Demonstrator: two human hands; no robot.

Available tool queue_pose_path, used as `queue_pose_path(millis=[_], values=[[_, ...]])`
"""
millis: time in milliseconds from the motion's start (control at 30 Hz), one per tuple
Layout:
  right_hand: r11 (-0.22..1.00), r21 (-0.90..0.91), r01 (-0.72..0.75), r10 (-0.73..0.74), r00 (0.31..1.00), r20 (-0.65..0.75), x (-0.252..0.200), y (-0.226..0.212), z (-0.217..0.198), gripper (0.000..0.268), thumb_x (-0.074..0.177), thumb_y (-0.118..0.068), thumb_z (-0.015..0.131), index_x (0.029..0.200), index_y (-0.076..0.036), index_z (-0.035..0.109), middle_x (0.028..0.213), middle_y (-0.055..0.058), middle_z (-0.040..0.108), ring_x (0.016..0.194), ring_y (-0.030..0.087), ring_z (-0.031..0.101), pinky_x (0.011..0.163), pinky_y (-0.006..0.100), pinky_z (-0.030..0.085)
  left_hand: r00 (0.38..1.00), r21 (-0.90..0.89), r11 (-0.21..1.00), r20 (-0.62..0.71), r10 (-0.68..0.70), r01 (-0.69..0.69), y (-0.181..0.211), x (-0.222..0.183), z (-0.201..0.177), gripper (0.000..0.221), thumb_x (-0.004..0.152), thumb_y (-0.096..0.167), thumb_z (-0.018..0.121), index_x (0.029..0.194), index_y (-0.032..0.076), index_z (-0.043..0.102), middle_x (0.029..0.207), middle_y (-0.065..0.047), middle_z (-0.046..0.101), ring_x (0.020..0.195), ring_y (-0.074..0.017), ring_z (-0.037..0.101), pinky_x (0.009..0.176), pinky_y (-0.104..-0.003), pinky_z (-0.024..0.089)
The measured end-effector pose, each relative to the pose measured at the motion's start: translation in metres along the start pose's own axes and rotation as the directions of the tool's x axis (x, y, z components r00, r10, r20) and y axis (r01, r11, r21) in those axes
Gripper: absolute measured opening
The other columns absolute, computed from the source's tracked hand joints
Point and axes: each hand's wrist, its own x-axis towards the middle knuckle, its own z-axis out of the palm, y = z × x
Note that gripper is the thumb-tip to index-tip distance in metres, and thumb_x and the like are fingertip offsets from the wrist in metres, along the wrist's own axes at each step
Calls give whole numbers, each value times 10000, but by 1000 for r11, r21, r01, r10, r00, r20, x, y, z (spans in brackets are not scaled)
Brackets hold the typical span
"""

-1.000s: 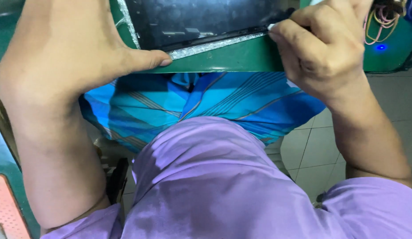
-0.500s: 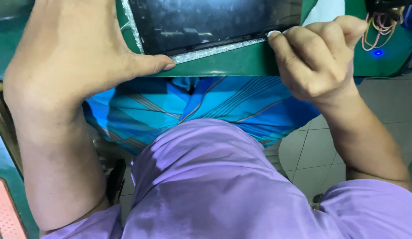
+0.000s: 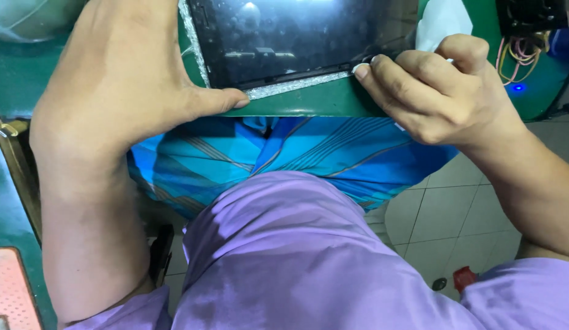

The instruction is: Cleaning the edges of a tablet screen and frame using a cloth at a repair workbench before reassembly.

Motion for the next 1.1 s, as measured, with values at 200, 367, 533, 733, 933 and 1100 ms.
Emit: queue_pose_path(millis=[200,367,533,733,933,1100], values=[[999,12,37,-38,998,54,-21,10,-1,235,1064,62,734,1186,-56,897,1178,51,735,874,173,697,711,338,343,1000,-42,999,-6,18,-18,0,1,-1,1027,710,467,1032,1415,-104,551,1308,-332,615,1096,-552,576,830,-582,461],[995,65,74,-74,997,3,-5,12,2,272,1021,134,706,1193,-12,858,1172,73,715,872,179,685,648,311,331,1000,-34,999,-12,13,-13,3,3,-3,1106,679,458,1035,1472,-104,507,1357,-351,582,1133,-561,566,864,-591,465],[996,-9,93,-92,994,66,-31,20,-3,302,1073,20,660,1198,-59,924,1175,45,766,876,173,733,784,359,342,999,-62,997,-19,36,-37,0,2,-2,1047,683,437,1046,1421,-106,539,1312,-339,609,1103,-555,575,825,-584,465],[999,42,20,-23,998,66,-36,17,-5,257,1065,68,665,1143,-15,896,1157,80,762,853,204,714,762,385,327,1000,-68,997,10,-21,22,6,3,-6,1202,663,426,1044,1535,-99,405,1389,-372,545,1164,-582,556,867,-607,472],[776,488,-399,460,888,-5,-14,-15,5,54,1066,73,833,1096,58,790,997,177,736,797,331,644,847,464,349,996,-123,989,48,-77,82,12,7,-11,1234,643,373,1031,1562,-62,333,1445,-366,494,1238,-581,517,933,-617,447],[659,500,-562,634,773,34,1,-35,9,102,1037,78,872,1065,34,784,941,153,691,843,288,626,832,432,377,995,-115,989,58,-84,90,17,11,-14,1269,638,353,1034,1584,-50,290,1492,-347,464,1249,-583,512,916,-622,452]])
